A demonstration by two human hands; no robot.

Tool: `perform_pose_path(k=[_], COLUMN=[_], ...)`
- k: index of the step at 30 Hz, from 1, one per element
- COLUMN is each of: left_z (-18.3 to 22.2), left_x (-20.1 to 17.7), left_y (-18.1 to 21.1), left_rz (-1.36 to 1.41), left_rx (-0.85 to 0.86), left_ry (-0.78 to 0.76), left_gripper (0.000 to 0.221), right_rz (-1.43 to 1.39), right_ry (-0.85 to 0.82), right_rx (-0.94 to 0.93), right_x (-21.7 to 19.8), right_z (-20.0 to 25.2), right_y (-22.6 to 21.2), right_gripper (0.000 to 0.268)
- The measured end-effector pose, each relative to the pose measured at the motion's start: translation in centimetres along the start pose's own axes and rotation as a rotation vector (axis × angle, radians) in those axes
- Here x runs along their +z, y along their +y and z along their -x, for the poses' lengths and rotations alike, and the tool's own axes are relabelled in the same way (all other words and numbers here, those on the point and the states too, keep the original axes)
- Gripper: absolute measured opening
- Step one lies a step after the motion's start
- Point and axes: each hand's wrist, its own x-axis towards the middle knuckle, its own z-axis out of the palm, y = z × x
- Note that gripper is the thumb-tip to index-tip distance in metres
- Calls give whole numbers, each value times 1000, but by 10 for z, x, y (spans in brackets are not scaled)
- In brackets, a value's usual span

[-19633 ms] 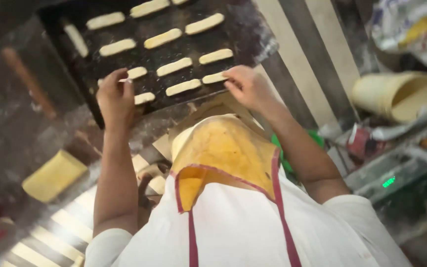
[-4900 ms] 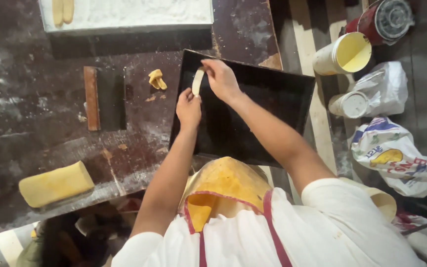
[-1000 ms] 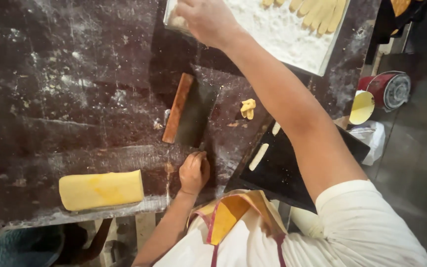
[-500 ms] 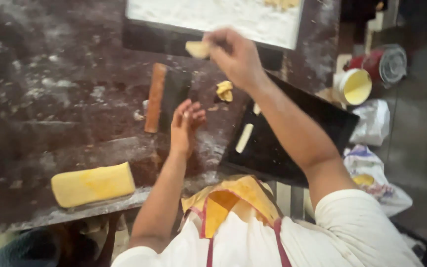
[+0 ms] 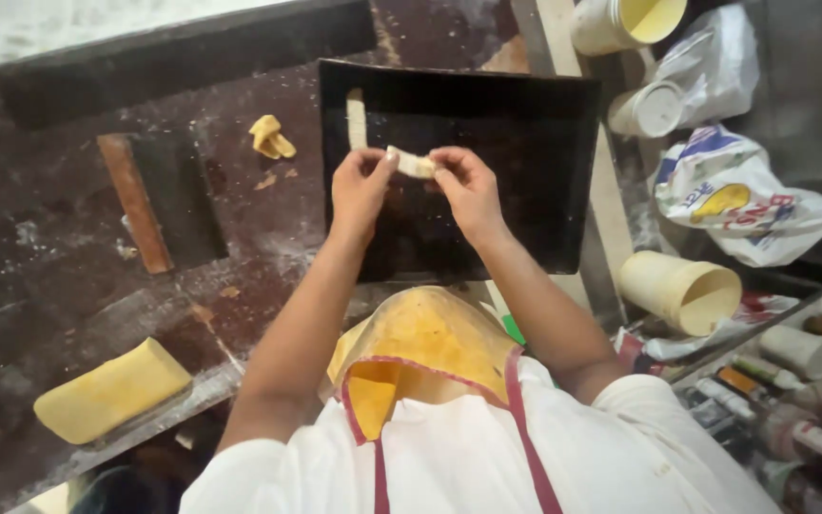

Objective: Placing prepared biscuit dough pieces onto a baking tray and preparing dough.

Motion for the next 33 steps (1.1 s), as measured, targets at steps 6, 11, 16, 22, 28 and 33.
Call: perform_pose_path(k=[6,11,16,22,28,33], left_z=[-53,-83,-69,-12,12,6], left_x=[47,52,56,24,-102,-162], left_y=[2,-1,12,43,50,31], left_rz=[-203,-734,-870,-790,-888,-1076], left_rx=[201,544,454,560,728,828], left_ry=[95,344,444,459,668,717], left_gripper=[18,17,19,19,15,15], right_rz=[70,138,420,553,566,803], right_ry=[-1,46,147,178,67,-76], right_rx=[-193,-161,-167,-335,-559,-750], right_x=[-29,-40,-52,-50,28,109], right_z=[-64,-108,-97,-90,-131,-241], right_y=[-4,17,5,-11,-77,-105], right_gripper=[18,21,27,23,21,21])
